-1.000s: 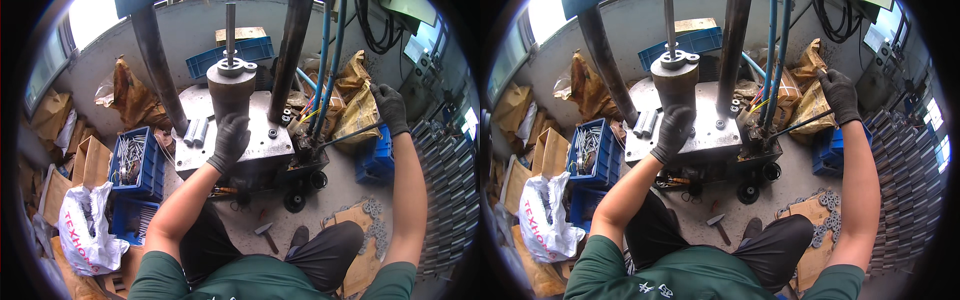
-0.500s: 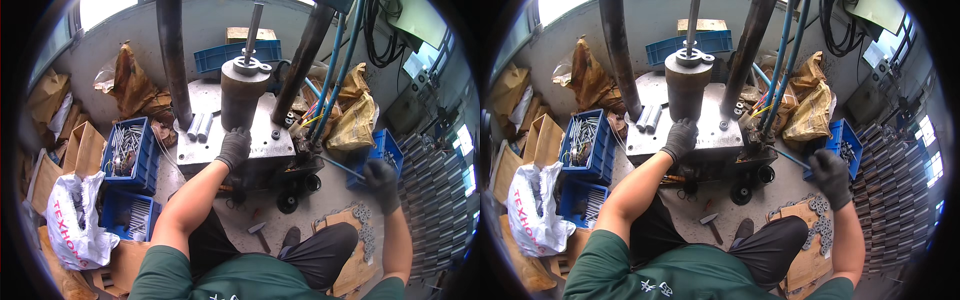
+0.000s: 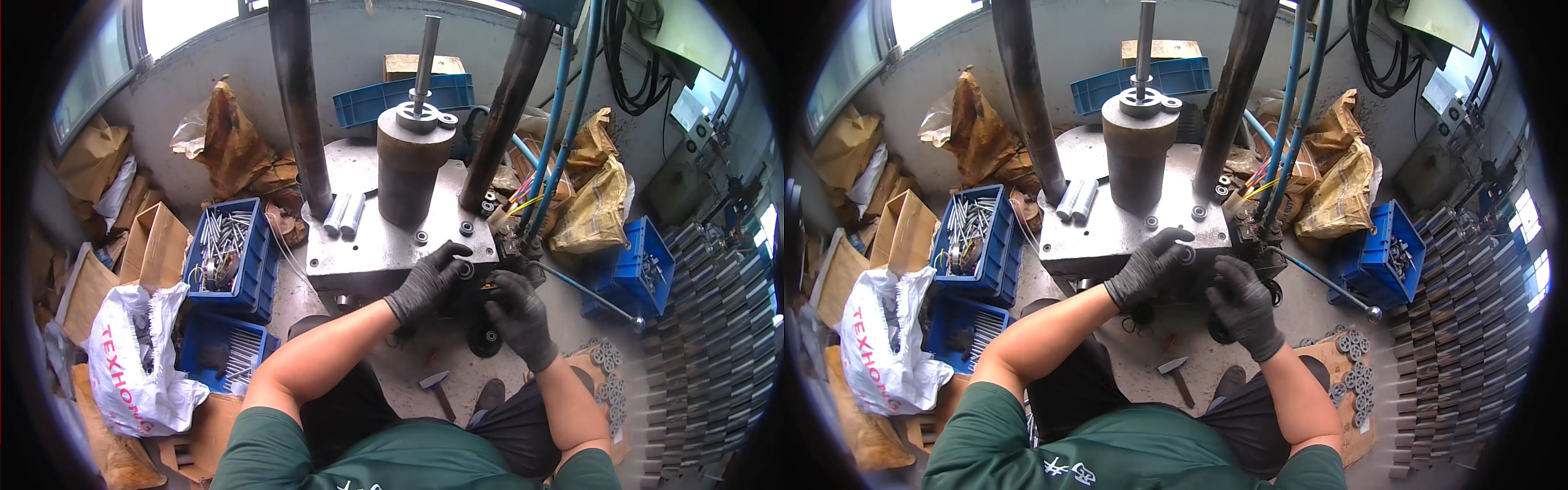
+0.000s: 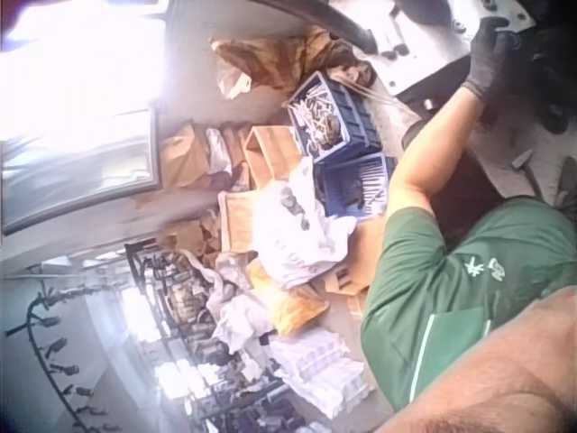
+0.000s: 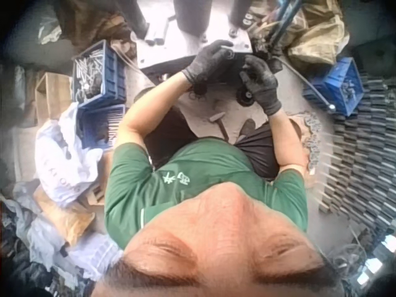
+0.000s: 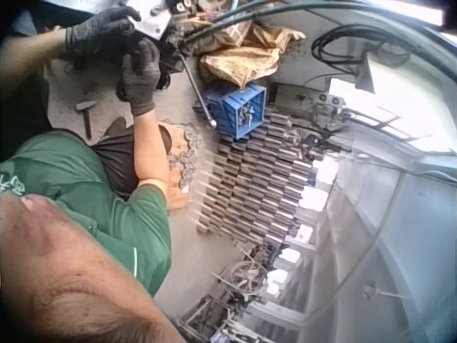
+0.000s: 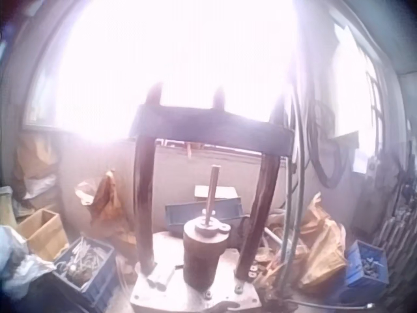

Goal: Assembling metal components using a press machine and adjusting them with a wrench.

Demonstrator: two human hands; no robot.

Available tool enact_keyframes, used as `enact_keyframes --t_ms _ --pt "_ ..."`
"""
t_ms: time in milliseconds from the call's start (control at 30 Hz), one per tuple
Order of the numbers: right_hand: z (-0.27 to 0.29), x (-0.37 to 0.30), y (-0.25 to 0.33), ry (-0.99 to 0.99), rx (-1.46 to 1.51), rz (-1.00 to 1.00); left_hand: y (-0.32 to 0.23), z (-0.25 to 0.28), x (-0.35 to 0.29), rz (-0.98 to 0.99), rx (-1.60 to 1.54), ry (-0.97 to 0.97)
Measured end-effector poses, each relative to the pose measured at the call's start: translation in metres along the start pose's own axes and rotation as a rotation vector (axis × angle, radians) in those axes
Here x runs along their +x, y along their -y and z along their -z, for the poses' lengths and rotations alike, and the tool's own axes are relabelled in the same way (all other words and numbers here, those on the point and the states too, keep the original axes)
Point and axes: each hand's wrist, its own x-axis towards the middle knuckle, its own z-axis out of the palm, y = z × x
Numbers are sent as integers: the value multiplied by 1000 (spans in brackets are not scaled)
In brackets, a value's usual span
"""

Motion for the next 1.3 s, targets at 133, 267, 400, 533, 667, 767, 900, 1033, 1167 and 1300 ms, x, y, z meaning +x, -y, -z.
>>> enact_keyframes --t_ms 133,267,400,533,667,767,900,1033,1167,1300 --pt "-28 11 13 39 -96 169 12 -9 -17 73 -115 97" --pt "-29 13 1 158 119 -53 11 -12 -22 96 -120 126" --pt "-23 17 -2 153 60 -22 -10 -5 -16 111 68 140" --pt "-16 19 -5 46 27 -42 -19 34 13 -226 267 -215" --pt "-7 17 -9 -50 71 -135 -84 96 85 -580 420 -663" --pt "-4 17 -9 -46 63 -161 -119 142 150 -438 639 -883" --pt "-9 15 -17 -47 77 -147 -142 147 204 -93 547 -733" --pt "-6 8 -23 -24 -40 -108 -157 121 209 39 598 -696" --pt "-7 9 -16 14 -102 -115 -133 142 208 -31 852 -694" --pt "-12 10 -18 45 -109 -114 -125 155 213 -48 851 -685"
